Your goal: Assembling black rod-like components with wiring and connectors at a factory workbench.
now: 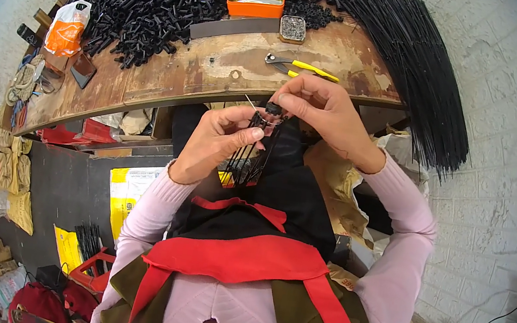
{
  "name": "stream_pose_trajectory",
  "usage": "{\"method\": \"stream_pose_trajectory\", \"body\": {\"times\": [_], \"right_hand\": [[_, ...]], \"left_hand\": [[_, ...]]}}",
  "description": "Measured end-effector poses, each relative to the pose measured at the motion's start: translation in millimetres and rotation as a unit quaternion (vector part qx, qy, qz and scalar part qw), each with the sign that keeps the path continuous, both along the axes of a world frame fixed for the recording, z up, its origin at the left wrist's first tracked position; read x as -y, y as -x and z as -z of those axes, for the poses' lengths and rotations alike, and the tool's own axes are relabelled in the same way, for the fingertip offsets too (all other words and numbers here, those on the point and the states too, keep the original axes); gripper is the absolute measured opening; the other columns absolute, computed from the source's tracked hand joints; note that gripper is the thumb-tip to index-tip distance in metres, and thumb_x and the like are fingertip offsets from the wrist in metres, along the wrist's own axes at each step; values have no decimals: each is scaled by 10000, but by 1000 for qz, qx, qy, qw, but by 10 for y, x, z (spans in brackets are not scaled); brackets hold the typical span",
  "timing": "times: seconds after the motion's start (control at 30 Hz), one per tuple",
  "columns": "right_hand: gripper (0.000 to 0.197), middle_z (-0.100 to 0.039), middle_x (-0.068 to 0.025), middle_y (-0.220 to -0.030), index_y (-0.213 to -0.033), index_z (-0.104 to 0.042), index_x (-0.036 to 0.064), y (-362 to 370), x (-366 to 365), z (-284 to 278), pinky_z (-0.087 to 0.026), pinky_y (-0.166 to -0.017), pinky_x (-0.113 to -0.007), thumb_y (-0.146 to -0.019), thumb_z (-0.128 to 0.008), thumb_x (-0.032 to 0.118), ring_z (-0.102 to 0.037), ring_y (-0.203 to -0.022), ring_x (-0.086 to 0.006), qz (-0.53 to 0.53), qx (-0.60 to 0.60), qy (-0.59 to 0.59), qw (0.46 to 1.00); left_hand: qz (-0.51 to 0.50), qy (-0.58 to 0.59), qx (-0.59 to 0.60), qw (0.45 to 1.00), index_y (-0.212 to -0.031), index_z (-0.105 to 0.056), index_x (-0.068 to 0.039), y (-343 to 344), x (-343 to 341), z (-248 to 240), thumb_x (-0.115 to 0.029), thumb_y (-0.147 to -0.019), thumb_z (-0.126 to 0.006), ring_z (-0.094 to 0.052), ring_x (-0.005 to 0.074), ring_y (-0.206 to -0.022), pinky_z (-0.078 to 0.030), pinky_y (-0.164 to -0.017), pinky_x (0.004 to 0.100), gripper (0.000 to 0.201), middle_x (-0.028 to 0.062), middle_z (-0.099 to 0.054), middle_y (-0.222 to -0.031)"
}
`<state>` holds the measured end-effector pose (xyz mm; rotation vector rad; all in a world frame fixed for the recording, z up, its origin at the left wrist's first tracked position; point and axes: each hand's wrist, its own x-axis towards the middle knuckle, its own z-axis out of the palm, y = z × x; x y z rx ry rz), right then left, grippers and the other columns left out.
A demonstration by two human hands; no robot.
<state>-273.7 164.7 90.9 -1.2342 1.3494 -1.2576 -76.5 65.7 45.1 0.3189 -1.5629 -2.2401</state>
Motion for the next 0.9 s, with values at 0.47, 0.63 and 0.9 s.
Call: {"method": "stream_pose_trajectory", "body": {"times": [0.47, 0.63, 0.9], "right_hand": [[133, -670, -48, -990, -990, -650, -3, -62, -53, 49, -499, -859, -266, -864, -690, 13, -625, -916, -106, 34, 7, 8, 999], [132, -657, -69, -989, -963, -636, -6, -103, -38, 32, -491, -873, -265, -846, -697, -14, -620, -948, -121, 33, 7, 19, 999], [249, -631, -81, -980, -924, -600, 11, -160, -101, 57, -461, -900, -282, -748, -753, -76, -596, -978, -147, 80, -43, 102, 991]], "left_hand": [[-10, 12, -13, 1000, -1086, -636, 9, 43, -5, 37, -85, -937, -645, -560, 54, -830, -474, -749, 216, 177, 5, -655, -983], [-31, 14, -25, 999, -1078, -630, 8, 47, -46, 31, -63, -930, -646, -565, 56, -835, -478, -753, 219, 165, 8, -650, -982], [-124, 18, -40, 991, -1063, -665, 9, 100, -164, 65, -63, -914, -666, -635, 101, -847, -508, -799, 234, 165, 35, -678, -933]]}}
